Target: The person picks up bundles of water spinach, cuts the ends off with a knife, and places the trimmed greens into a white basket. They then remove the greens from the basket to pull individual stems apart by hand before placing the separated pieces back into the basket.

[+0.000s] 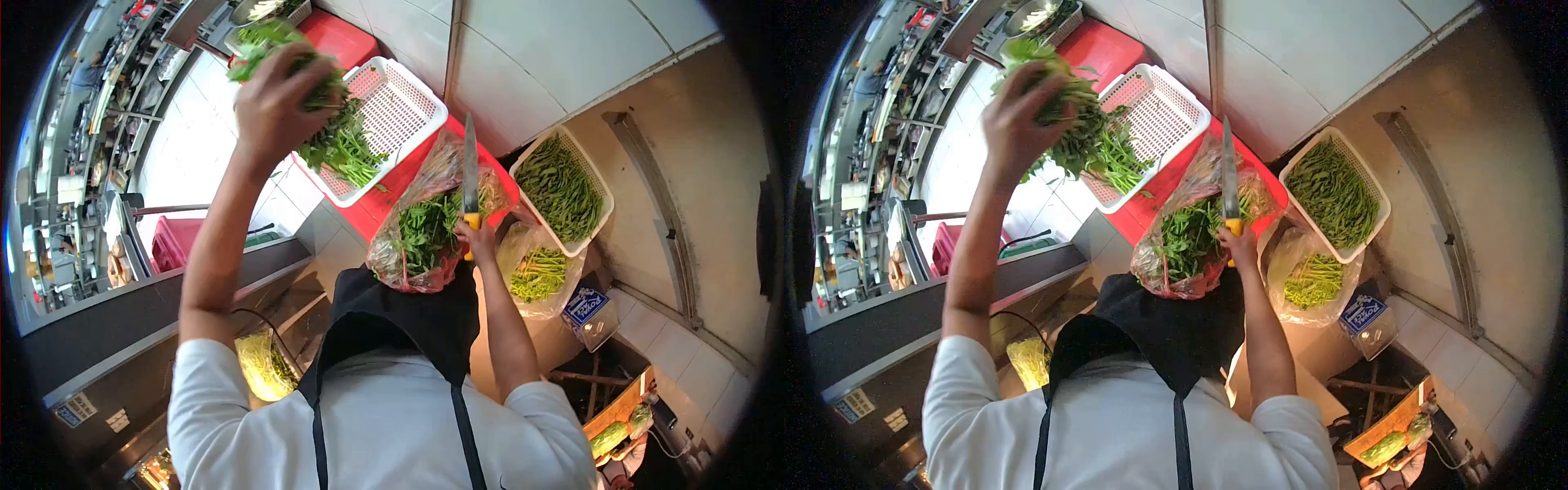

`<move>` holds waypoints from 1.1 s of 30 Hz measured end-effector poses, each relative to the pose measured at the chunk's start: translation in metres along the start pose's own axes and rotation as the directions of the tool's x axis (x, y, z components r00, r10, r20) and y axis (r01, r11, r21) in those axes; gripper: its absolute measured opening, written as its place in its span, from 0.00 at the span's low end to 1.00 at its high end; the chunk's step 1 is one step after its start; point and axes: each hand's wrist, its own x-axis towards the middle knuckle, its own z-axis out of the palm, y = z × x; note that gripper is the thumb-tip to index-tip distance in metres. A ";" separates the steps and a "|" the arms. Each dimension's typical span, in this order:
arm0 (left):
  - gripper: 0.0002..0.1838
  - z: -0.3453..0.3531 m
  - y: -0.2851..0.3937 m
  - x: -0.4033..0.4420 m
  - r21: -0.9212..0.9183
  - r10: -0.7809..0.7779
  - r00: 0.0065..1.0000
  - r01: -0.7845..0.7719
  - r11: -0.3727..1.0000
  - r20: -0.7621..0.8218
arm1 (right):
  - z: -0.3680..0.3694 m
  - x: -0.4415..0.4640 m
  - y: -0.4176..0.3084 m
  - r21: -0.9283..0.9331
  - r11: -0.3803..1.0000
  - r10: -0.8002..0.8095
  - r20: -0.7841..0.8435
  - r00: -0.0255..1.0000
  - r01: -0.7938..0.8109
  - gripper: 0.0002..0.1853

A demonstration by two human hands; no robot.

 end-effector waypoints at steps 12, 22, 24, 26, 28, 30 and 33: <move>0.13 0.311 0.041 -0.173 -0.188 0.507 0.333 -0.659 0.728 0.795 | 0.013 -0.087 0.035 0.047 0.996 0.080 -0.112 0.990 -0.075 0.14; 0.33 0.289 -0.008 -0.156 -0.313 0.429 0.602 -0.293 0.903 0.673 | 0.024 -0.111 0.040 0.048 0.993 0.109 -0.102 0.989 -0.104 0.11; 0.44 0.277 -0.008 -0.154 -0.398 0.415 0.647 -0.183 0.899 0.639 | 0.021 -0.108 0.030 -0.004 0.993 0.116 -0.087 0.989 -0.116 0.10; 0.45 0.256 0.002 -0.143 -0.428 0.335 0.697 -0.044 0.903 0.635 | 0.020 -0.105 0.025 -0.014 0.996 0.089 -0.090 0.992 -0.091 0.10; 0.43 0.244 0.013 -0.145 -0.416 0.160 0.774 0.144 0.898 0.613 | 0.015 -0.099 0.022 -0.148 0.989 0.005 -0.121 0.993 -0.023 0.11; 0.40 0.234 0.023 -0.160 -0.353 -0.299 0.844 0.472 0.808 0.445 | 0.016 -0.085 0.012 -0.394 0.916 -0.147 -0.140 0.979 0.081 0.13; 0.37 0.229 0.027 -0.196 -0.461 -0.885 0.351 0.868 0.184 0.307 | 0.049 -0.054 -0.075 -0.589 0.778 -0.344 -0.106 0.933 0.220 0.17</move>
